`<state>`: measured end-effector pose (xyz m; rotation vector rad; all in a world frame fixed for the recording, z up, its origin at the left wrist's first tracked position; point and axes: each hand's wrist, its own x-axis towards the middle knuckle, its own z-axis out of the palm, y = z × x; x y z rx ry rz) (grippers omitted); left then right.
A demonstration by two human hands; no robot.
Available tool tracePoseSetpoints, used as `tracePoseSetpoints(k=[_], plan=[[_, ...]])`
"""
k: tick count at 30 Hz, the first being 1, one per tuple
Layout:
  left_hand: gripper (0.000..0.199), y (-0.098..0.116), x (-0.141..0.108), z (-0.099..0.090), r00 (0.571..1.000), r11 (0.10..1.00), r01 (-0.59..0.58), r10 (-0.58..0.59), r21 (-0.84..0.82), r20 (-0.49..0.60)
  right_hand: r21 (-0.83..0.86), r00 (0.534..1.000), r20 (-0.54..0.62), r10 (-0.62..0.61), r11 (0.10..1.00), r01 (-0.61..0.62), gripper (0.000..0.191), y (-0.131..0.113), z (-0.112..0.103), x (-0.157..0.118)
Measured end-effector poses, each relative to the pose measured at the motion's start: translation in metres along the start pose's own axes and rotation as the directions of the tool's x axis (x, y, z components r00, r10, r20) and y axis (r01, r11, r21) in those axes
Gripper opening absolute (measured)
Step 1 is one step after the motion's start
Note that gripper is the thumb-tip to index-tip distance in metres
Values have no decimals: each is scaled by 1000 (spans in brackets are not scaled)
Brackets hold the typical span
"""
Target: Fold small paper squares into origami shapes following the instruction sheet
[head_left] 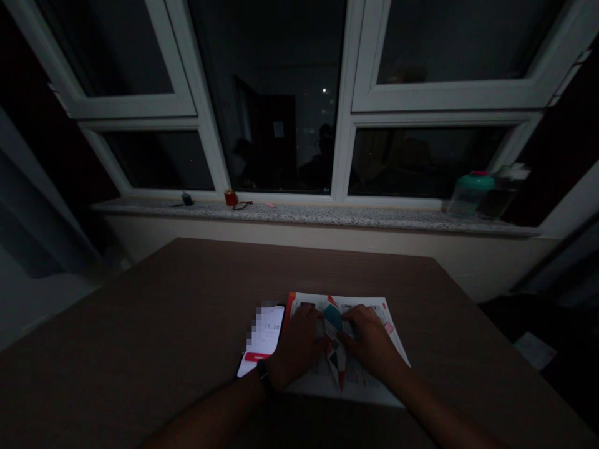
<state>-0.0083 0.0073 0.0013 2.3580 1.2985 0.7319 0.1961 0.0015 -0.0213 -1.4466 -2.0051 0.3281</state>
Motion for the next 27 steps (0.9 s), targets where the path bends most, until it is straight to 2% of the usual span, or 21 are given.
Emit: tracePoseSetpoints(k=[7, 12, 16, 20, 23, 27], plan=[[34, -3, 3, 0, 999, 999, 33, -33, 12, 35, 122, 997, 49, 66, 990, -71, 7, 0, 1, 7], [38, -8, 6, 3, 998, 998, 45, -42, -52, 47, 114, 996, 74, 53, 992, -61, 4, 0, -2, 10], [45, -5, 8, 1, 994, 979, 95, -83, -182, 69, 75, 995, 61, 74, 994, -78, 8, 1, -2, 13], [38, 2, 9, -2, 992, 954, 90, -61, -287, 109, 88, 994, 74, 84, 992, -90, 7, 3, -2, 17], [30, 5, 8, -3, 992, 961, 85, -57, -264, 114, 123, 995, 86, 41, 991, -51, 13, 5, -2, 17], [22, 3, 8, -3, 991, 980, 74, -53, -184, 119, 136, 992, 84, -90, 988, 78, 13, 6, -3, 13]])
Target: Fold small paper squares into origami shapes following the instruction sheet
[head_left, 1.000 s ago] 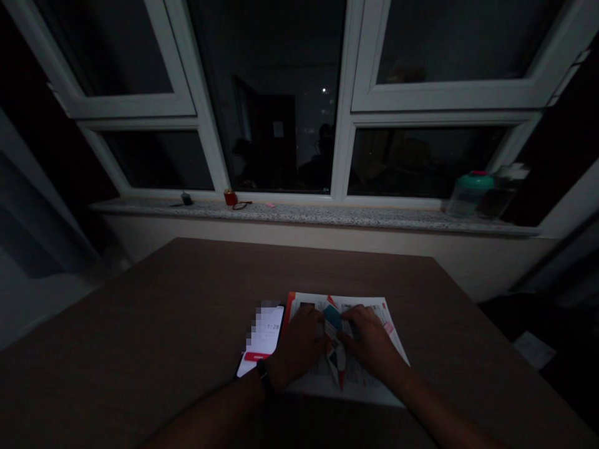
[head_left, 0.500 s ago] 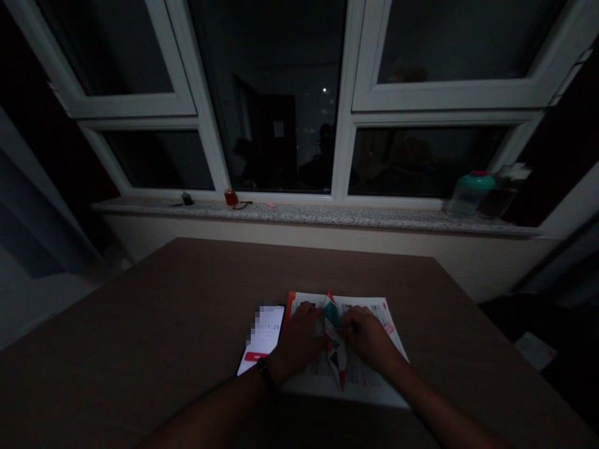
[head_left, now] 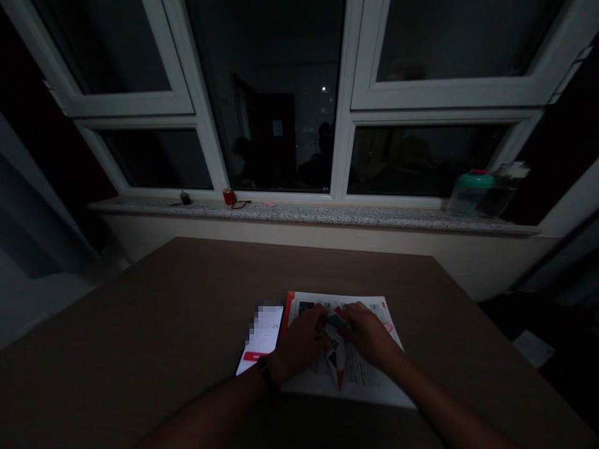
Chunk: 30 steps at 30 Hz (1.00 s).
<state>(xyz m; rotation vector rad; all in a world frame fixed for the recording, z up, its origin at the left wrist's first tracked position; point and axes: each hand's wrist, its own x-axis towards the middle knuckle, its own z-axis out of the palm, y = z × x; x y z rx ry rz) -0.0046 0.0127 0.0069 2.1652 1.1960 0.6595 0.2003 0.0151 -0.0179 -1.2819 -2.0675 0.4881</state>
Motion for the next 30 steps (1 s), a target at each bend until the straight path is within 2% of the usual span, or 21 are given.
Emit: tracePoseSetpoints(k=[5, 7, 12, 15, 19, 25, 30], plan=[[33, -7, 1, 1, 994, 990, -112, 111, 83, 22, 8, 989, 58, -133, 991, 132, 16, -2, -6, -2], [31, -9, 1, 2, 986, 977, -168, 164, 131, 40, -3, 974, 101, -201, 979, 202, 17, -2, -8, -1], [24, -6, 0, 2, 971, 935, -238, 227, 262, 71, -256, 931, 243, -271, 908, 331, 15, -2, -11, -2], [21, -4, -1, 1, 959, 906, -283, 259, 315, 116, -340, 906, 315, -284, 857, 387, 21, -3, -15, -5], [20, -2, -2, -3, 950, 892, -310, 273, 330, 155, -366, 905, 331, -267, 848, 384, 19, -8, -21, -9], [18, -2, -6, -6, 973, 917, -225, 192, 328, 132, -288, 903, 330, -275, 881, 374, 15, -14, -24, -11], [16, -3, -3, -7, 988, 940, -139, 112, 310, 103, -183, 947, 244, -208, 949, 255, 19, -17, -22, -13]])
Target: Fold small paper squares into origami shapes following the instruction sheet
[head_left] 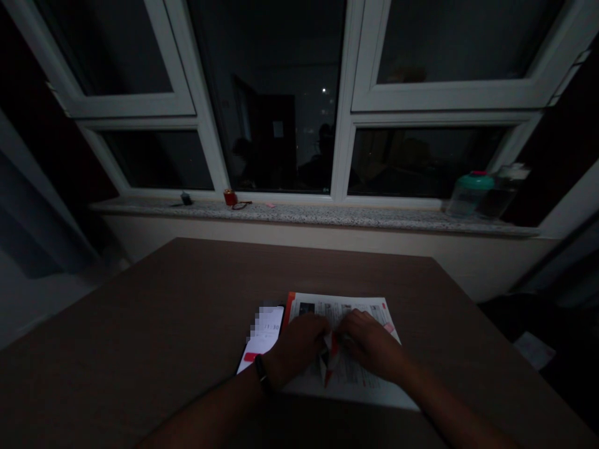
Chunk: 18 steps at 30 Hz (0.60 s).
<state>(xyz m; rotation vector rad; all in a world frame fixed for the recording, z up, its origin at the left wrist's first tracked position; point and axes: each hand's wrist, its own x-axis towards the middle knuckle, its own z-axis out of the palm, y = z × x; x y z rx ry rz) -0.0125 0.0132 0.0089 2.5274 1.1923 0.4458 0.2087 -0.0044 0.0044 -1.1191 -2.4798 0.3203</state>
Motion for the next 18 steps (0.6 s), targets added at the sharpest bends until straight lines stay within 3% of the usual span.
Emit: tracePoseSetpoints(k=[9, 14, 18], plan=[[12, 0, 9, -1, 999, 999, 35, -35, 9, -1, -57, 992, -62, 112, 992, -115, 14, 4, 12, 14], [17, -5, 12, 3, 1000, 999, 26, -26, 44, -4, -279, 999, -22, 46, 959, -51, 15, 8, 14, 18], [19, -6, 12, 6, 1000, 998, -12, 11, 67, 7, -293, 1000, -19, -22, 956, 15, 17, 11, 16, 16]])
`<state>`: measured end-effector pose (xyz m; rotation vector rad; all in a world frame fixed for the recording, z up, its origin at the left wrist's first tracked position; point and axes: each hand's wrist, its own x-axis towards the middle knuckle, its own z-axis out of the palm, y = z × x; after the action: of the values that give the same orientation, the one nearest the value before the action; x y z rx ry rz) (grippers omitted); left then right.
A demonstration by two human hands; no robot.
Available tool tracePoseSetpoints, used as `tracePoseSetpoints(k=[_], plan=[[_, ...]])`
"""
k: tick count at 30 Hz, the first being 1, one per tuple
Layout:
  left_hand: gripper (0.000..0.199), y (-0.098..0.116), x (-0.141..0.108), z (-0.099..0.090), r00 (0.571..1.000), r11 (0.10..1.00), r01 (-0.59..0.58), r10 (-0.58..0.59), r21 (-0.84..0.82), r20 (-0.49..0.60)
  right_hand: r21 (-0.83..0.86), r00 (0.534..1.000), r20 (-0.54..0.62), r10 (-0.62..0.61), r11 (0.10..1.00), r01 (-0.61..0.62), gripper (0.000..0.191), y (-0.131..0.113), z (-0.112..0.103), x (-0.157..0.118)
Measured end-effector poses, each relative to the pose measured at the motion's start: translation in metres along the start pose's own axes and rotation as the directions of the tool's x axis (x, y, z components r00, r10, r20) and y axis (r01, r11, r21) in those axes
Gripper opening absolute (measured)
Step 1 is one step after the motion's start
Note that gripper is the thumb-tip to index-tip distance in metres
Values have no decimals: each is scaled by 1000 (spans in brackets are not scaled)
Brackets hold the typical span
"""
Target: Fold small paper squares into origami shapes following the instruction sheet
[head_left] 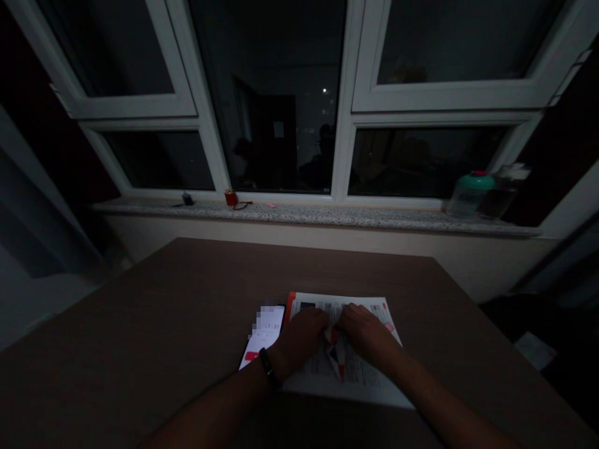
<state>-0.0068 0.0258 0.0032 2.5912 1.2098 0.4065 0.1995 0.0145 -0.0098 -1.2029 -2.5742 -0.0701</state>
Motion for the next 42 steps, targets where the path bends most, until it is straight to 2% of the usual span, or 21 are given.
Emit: tracePoseSetpoints(k=[6, 11, 13, 18, 24, 30, 42], plan=[[16, 3, -2, -4, 999, 999, -36, 35, 26, 12, -11, 999, -16, -36, 999, 36, 16, 4, 4, -3], [15, 4, -3, -1, 999, 997, -43, 43, 66, 12, -145, 989, 17, -147, 978, 147, 14, 2, -1, -6], [16, 4, -5, 0, 998, 995, -55, 54, 83, 15, -172, 987, 42, -156, 972, 161, 14, 0, -3, -7], [20, 4, -12, -2, 994, 988, -111, 111, 106, 7, -98, 993, 62, -96, 990, 102, 18, -5, -10, -8], [15, 6, -16, -5, 995, 994, -89, 93, 68, -47, 14, 999, 38, -4, 1000, 4, 6, -13, -19, -9], [13, 7, -18, -5, 996, 996, -90, 90, 27, -21, 62, 998, 20, 60, 996, -61, 7, -14, -16, -12], [9, 10, -16, -8, 996, 988, -83, 86, 128, -16, 103, 990, 17, 143, 984, -144, 19, -24, -14, -17]])
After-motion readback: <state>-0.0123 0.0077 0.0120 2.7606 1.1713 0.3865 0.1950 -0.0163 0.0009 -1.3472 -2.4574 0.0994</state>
